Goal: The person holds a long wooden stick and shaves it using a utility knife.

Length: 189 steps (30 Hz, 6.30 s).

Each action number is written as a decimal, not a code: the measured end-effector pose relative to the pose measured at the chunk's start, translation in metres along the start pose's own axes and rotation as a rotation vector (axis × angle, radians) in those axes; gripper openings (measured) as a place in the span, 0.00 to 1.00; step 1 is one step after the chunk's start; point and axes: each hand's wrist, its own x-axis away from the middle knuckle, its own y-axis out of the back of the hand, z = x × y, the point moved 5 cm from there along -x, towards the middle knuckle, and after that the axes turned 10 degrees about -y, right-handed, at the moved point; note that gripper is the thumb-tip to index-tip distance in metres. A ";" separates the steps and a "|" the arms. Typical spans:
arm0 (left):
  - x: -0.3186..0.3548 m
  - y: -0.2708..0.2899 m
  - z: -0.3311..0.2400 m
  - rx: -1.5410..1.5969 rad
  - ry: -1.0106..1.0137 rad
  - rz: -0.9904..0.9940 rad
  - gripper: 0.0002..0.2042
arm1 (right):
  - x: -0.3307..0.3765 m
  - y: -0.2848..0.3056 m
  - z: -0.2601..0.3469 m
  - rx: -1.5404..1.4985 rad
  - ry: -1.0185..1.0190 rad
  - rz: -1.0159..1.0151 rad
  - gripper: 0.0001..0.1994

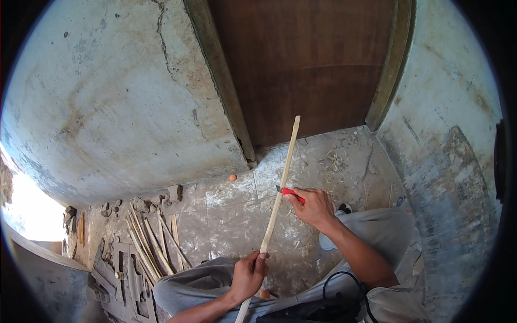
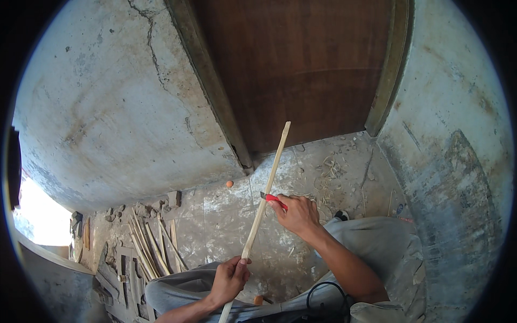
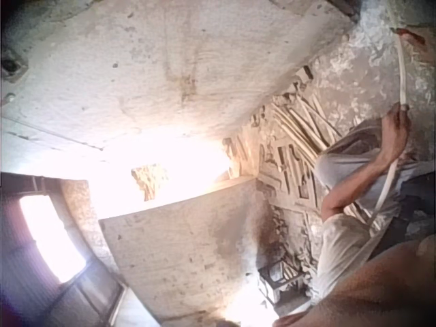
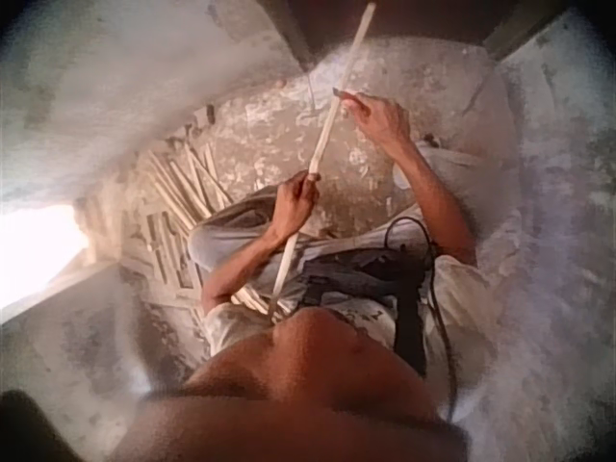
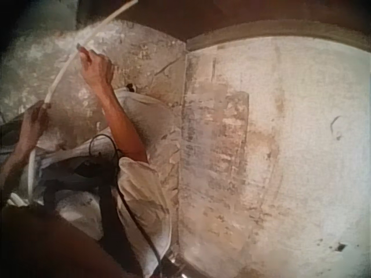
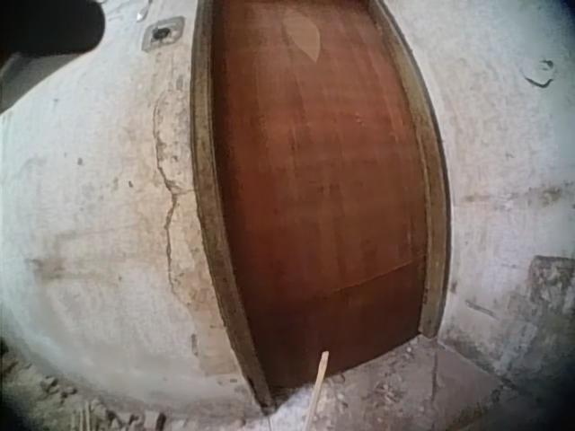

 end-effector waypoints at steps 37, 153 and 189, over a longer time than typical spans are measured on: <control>-0.035 0.016 -0.003 0.021 0.138 0.235 0.25 | 0.031 -0.040 -0.007 -0.986 -0.606 0.438 0.17; -0.002 0.004 -0.008 0.260 0.242 0.109 0.14 | -0.038 0.019 -0.043 0.160 -0.091 -0.083 0.16; -0.021 0.023 -0.004 -0.273 -0.095 -0.077 0.13 | 0.050 -0.028 0.037 -0.067 0.147 0.209 0.16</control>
